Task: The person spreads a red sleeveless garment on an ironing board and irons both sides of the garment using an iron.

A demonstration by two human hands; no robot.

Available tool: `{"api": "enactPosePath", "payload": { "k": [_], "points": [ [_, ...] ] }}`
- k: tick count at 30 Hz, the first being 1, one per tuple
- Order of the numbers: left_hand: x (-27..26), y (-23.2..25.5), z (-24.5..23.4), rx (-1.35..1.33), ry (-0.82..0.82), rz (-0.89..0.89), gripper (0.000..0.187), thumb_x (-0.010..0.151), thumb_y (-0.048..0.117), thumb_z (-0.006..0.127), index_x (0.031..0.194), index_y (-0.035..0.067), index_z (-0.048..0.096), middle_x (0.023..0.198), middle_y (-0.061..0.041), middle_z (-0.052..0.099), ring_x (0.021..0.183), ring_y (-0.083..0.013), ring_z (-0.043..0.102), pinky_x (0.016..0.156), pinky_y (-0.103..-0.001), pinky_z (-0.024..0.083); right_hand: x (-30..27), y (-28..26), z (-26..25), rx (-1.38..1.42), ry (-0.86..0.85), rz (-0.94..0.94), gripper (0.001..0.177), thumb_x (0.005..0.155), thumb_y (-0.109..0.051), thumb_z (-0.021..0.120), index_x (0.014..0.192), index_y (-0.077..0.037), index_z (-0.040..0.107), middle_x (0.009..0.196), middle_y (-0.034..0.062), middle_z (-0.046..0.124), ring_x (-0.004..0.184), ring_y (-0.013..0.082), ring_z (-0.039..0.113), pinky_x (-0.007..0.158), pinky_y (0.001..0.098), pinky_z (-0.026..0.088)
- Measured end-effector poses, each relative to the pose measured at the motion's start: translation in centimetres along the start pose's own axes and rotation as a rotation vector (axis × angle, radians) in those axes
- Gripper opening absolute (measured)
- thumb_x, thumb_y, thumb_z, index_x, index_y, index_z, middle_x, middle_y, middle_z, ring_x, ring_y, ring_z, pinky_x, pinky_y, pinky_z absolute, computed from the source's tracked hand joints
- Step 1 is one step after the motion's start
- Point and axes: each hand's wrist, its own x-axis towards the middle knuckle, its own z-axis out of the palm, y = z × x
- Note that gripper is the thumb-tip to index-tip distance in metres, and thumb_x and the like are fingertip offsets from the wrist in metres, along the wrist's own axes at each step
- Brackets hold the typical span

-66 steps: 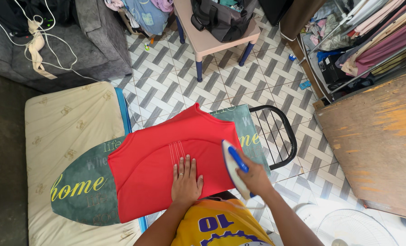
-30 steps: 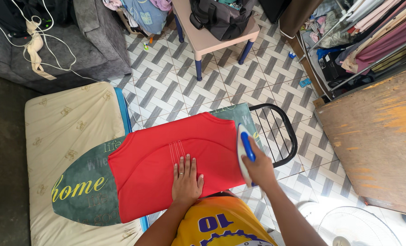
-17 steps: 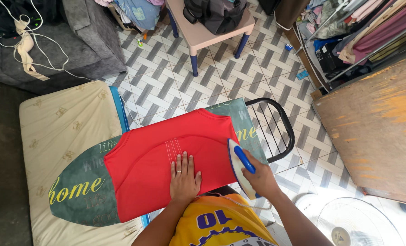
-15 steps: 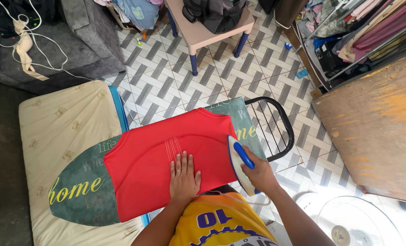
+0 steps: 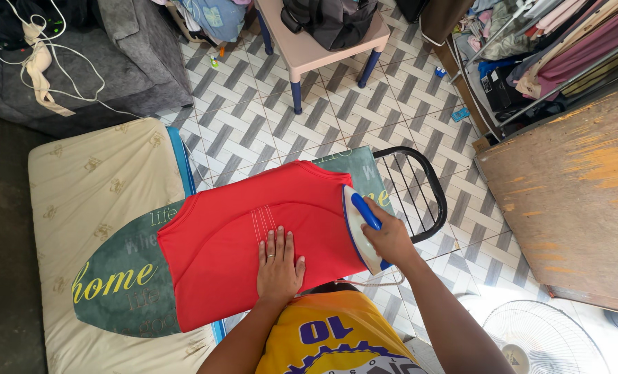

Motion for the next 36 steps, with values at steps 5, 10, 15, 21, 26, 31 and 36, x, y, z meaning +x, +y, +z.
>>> {"api": "enactPosePath", "payload": {
  "k": [5, 10, 15, 21, 26, 31, 36],
  "points": [
    [-0.2, 0.0, -0.1, 0.017, 0.01, 0.003, 0.071, 0.099, 0.048, 0.041, 0.156, 0.006, 0.03, 0.165, -0.015, 0.022, 0.153, -0.0322, 0.018, 0.123, -0.05, 0.012, 0.9, 0.1, 0.0, 0.068, 0.025, -0.009, 0.068, 0.087, -0.017, 0.067, 0.152, -0.026, 0.049, 0.06, 0.0079, 0.059, 0.043, 0.0158, 0.054, 0.047, 0.034, 0.05],
    [-0.1, -0.1, 0.0, -0.011, 0.051, 0.016, 0.071, 0.099, 0.048, 0.041, 0.154, 0.006, 0.031, 0.164, -0.016, 0.024, 0.152, -0.0331, 0.019, 0.122, -0.05, 0.013, 1.1, -0.2, -0.1, 0.124, 0.032, 0.026, 0.068, 0.088, -0.015, 0.066, 0.153, -0.026, 0.049, 0.061, 0.0065, 0.06, 0.045, 0.0141, 0.053, 0.047, 0.0331, 0.05],
    [-0.2, -0.2, 0.4, -0.007, 0.068, 0.02, 0.07, 0.099, 0.048, 0.041, 0.154, 0.006, 0.032, 0.164, -0.017, 0.026, 0.152, -0.0336, 0.021, 0.122, -0.05, 0.013, 1.5, 0.4, 0.2, 0.105, 0.046, 0.045, 0.068, 0.089, -0.015, 0.066, 0.153, -0.026, 0.048, 0.062, 0.0072, 0.06, 0.045, 0.0142, 0.054, 0.047, 0.0328, 0.05],
    [-0.3, -0.2, 0.1, -0.017, 0.099, 0.038, 0.07, 0.099, 0.048, 0.042, 0.154, 0.005, 0.033, 0.163, -0.018, 0.027, 0.152, -0.0334, 0.022, 0.122, -0.05, 0.013, 2.3, 1.3, 0.6, 0.252, 0.146, 0.035, 0.071, 0.087, -0.012, 0.065, 0.155, -0.021, 0.046, 0.064, 0.004, 0.059, 0.048, 0.0128, 0.053, 0.046, 0.0333, 0.05],
    [-0.3, -0.1, -0.3, -0.039, 0.055, 0.018, 0.069, 0.097, 0.045, 0.046, 0.152, 0.006, 0.035, 0.162, -0.017, 0.028, 0.151, -0.034, 0.022, 0.122, -0.05, 0.015, -0.2, 0.7, 2.0, 0.262, 0.268, 0.009, 0.074, 0.086, -0.014, 0.066, 0.156, -0.025, 0.042, 0.06, 0.0055, 0.058, 0.045, 0.0135, 0.054, 0.046, 0.0326, 0.049],
    [-0.4, -1.5, -0.7, -0.139, 0.06, 0.05, 0.069, 0.099, 0.045, 0.047, 0.153, 0.003, 0.036, 0.163, -0.019, 0.027, 0.152, -0.0351, 0.022, 0.123, -0.051, 0.015, -1.5, -0.8, 2.6, 0.166, 0.055, 0.006, 0.072, 0.086, -0.018, 0.069, 0.153, -0.029, 0.047, 0.061, 0.0062, 0.058, 0.045, 0.0141, 0.054, 0.046, 0.0334, 0.05],
    [-1.2, -4.7, -1.4, -0.086, 0.137, 0.098, 0.067, 0.099, 0.044, 0.047, 0.15, 0.001, 0.038, 0.161, -0.023, 0.028, 0.151, -0.0395, 0.021, 0.121, -0.052, 0.014, -0.7, -2.1, 4.3, 0.06, 0.012, -0.005, 0.069, 0.088, -0.02, 0.069, 0.153, -0.028, 0.048, 0.06, 0.0104, 0.06, 0.045, 0.016, 0.058, 0.048, 0.0329, 0.052]
  ]
}}
